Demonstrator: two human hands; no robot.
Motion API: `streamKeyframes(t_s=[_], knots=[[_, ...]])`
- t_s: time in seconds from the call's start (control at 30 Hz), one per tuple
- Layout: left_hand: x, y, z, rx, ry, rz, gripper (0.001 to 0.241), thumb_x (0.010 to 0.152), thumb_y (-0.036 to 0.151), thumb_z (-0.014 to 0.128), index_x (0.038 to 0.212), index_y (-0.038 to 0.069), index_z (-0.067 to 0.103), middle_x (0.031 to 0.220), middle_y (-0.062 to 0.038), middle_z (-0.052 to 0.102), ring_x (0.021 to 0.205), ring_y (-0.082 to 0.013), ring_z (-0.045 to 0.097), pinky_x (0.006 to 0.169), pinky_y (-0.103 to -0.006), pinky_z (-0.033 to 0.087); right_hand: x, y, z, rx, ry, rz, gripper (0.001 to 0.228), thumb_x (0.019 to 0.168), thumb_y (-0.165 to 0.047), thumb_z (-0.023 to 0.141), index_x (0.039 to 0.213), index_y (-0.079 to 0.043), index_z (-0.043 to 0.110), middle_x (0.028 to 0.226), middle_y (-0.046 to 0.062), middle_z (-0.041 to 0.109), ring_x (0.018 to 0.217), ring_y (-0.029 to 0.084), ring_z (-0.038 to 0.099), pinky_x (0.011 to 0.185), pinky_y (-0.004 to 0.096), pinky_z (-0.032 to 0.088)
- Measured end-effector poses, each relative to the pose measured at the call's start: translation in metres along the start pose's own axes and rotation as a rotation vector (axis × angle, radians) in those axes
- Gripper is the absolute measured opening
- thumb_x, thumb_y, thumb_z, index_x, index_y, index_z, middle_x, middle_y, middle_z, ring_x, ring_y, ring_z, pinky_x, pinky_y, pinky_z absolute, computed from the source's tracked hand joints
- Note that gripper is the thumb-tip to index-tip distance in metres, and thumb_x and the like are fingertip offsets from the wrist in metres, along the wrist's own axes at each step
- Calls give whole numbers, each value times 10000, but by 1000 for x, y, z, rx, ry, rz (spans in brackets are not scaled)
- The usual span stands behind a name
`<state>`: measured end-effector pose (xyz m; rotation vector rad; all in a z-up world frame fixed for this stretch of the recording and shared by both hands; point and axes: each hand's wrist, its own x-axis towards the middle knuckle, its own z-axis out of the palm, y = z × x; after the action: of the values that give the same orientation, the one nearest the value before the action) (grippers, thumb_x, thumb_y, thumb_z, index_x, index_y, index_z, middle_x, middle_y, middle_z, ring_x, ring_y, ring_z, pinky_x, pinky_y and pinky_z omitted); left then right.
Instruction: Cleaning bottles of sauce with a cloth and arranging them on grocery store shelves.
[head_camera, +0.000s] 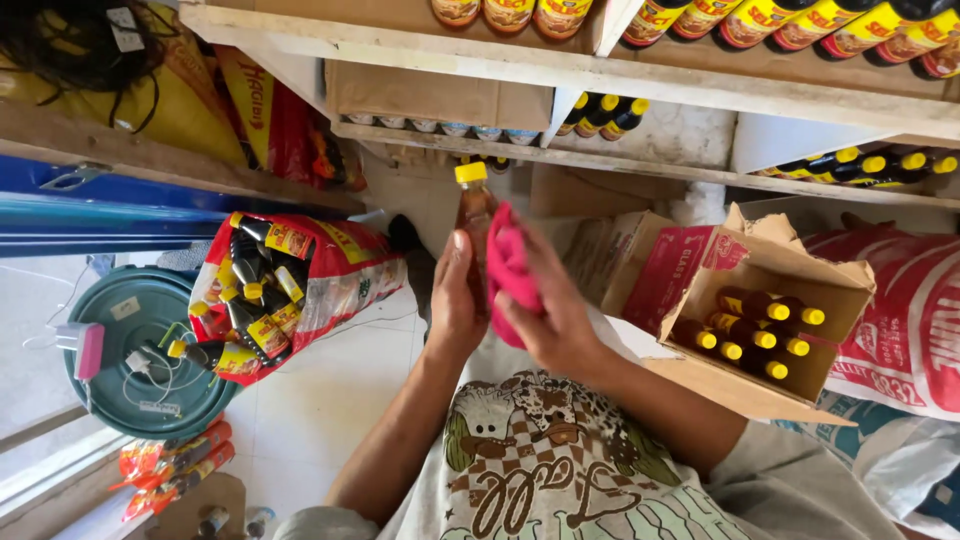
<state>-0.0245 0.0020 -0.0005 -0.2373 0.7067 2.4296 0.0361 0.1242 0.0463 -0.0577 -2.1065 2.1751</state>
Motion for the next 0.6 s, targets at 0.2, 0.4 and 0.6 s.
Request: streamKeyframes(t_s=[0.2,0.4,0.6], knots=[[-4,-29,-23,115,43,70,445,1124,322,466,1489,67,476,1350,-67,627,1218,-167,608,1049,-352,492,14,11,-8,-372,17,-111,671,1035,-30,575,1621,2,251,1660,205,324,1547,317,339,1287,444,287],[0,-35,-34,38,28,-43,453,1149,407,412,1412,57,530,1256,-67,668,1119,-201,644,970,-404,531,52,31,-22,157,269,40,475,1070,-69,616,1495,4,419,1344,109,602,1153,210,622,1003,355,544],[16,-9,-19,-85,198,-26,536,1056,477,347,1370,99,560,1240,-47,701,1130,-195,666,1025,-378,515,11,-13,0,-284,-60,-118,515,1014,-17,592,1504,10,435,1593,192,414,1493,299,423,1225,395,347]])
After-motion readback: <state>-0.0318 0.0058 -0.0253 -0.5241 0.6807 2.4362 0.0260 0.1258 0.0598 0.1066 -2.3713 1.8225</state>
